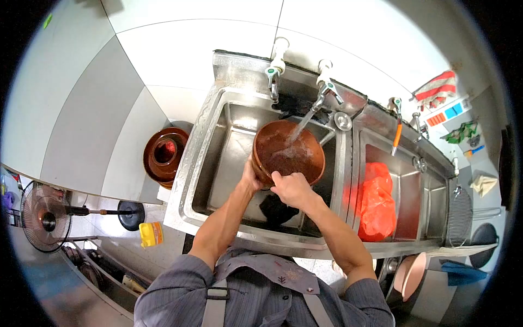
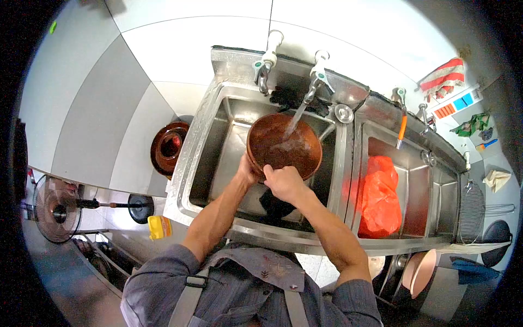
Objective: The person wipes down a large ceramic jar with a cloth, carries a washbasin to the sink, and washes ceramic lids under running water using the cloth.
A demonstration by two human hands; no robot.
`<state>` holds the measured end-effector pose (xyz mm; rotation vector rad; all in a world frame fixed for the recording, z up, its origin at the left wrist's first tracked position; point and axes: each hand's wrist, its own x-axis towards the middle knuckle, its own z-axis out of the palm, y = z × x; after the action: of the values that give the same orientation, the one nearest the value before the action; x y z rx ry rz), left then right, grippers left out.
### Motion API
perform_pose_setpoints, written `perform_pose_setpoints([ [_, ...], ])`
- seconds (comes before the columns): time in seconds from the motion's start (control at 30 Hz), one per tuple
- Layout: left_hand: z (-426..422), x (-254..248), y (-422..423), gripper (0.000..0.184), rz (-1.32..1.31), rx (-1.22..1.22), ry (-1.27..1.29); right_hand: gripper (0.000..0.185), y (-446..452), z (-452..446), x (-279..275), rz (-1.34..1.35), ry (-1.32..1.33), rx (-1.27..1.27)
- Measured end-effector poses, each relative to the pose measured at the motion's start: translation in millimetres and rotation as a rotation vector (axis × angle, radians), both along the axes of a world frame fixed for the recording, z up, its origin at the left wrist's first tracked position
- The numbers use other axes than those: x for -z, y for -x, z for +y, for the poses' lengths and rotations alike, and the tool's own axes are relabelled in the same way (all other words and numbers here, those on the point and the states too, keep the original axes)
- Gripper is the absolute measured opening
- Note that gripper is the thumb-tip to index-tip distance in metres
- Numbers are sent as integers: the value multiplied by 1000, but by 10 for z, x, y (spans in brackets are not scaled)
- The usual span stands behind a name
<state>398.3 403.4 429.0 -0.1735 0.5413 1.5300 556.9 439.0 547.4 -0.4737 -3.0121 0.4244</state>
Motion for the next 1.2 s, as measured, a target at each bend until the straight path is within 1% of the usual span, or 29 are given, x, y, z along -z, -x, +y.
perform_pose_setpoints([
  [0.1, -18, 37, -6, 64, 80, -19, 43, 30, -7, -54, -57, 25, 2, -49],
  [0.17, 6, 84, 9, 63, 76, -86, -8, 23, -12, -74, -101, 11, -23, -76],
  [0.2, 2, 28, 13, 62, 59, -93, -63, 23, -26, -63, -94, 10, -25, -69],
  [0.23, 4, -29, -1, 62, 58, -87, -63, 23, -41, -53, -77, 0, -66, -89],
  [0.3, 5, -153, -26, 61, -68, -102, -149, 22, -66, -28, -93, -11, -110, -109],
  [0.37, -28, -371, -43, 61, -77, -94, -136, 27, -104, 34, -172, 57, -55, -74],
  [0.4, -31, -431, -38, 61, -81, -86, -117, 27, -105, 44, -205, 50, -58, -70],
  [0.5, 19, -333, -104, 59, -21, -124, -102, 28, -137, -23, -332, 66, -15, -47],
  [0.53, 28, -300, -137, 57, -107, -96, -163, 28, -136, -58, -353, 114, -33, -58],
  [0.63, 63, -260, -262, 57, -185, -58, -259, 28, -107, -138, -300, 187, -55, -61],
  [0.77, 71, -277, -323, 57, -199, -41, -335, 28, -141, -134, -402, 101, -58, 0],
  [0.83, 73, -290, -338, 57, -211, -31, -381, 29, -174, -107, -461, 115, 24, 11],
  [0.87, 59, -296, -346, 57, -211, -25, -402, 29, -188, -117, -460, 109, 22, 15],
  [0.97, 108, -342, -372, 57, -224, -24, -452, 29, -224, -128, -484, 23, 18, 68],
  [1.03, 178, -321, -378, 57, -240, -38, -485, 30, -263, -153, -531, 316, 111, 70],
  [1.07, 250, -207, -341, 56, -243, -13, -504, 33, -310, -155, -525, 479, 102, 128],
  [1.1, 307, -122, -313, 56, -247, 9, -523, 34, -394, -128, -533, 563, -27, 223],
  [1.17, 220, -346, -270, 56, -219, 39, -487, 39, -624, -43, -357, 676, -134, 580],
  [1.2, 153, -404, -233, 57, -227, 31, -385, 44, -696, 1, -208, 763, 110, 814],
])
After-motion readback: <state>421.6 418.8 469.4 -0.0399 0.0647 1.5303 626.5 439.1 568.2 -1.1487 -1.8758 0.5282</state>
